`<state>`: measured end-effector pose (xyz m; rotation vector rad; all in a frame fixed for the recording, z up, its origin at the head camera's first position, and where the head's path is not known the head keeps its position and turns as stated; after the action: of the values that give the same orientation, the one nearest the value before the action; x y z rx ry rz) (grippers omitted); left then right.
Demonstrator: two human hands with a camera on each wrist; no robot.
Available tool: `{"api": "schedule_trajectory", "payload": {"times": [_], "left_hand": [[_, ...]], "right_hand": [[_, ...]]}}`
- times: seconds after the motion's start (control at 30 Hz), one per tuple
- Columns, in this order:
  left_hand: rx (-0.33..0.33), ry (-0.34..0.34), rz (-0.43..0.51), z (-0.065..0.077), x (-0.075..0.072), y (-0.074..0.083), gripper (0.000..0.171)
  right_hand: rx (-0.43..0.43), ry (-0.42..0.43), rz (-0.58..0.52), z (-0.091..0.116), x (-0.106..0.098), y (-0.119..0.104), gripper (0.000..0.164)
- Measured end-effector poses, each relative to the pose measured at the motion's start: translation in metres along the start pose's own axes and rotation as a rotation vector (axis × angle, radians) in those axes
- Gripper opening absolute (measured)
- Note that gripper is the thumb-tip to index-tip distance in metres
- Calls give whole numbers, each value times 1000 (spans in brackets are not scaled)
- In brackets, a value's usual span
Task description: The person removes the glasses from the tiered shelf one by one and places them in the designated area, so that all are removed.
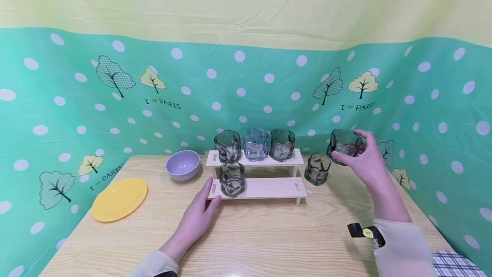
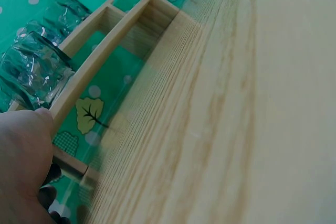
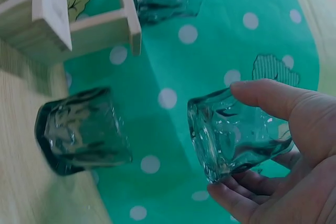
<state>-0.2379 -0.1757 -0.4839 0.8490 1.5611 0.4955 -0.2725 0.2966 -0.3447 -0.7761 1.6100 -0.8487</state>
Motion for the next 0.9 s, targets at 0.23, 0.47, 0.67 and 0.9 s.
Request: {"api": "schedule_trajectory", "payload": {"times": [0.23,0.47,0.67,0.9], "left_hand": [[14,18,-7,2,-1,1,74],[9,12,-5,2,1,0,74],[-3,-1,0,0,1,-2,75],[-11,-3,2,0,0,-2,74]], "right_hand": [[71,21,-47,-8,-7,21,115],[121,11,-48,-14,-6,46,115],[195,-28,-51,-19,-5,68,120],[224,-61,-54,-21,0,85,121]]}}
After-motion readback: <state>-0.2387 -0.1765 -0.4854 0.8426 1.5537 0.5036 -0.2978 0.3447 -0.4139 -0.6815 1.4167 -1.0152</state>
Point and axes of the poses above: each hand's wrist, its own z-axis away from the middle knuckle, its own x-axis out of the palm, y = z × x, the point moved 3 cm from there along -z, towards the middle knuckle, and after that the axes turned 4 degrees about -y, right-handed, at the moved point
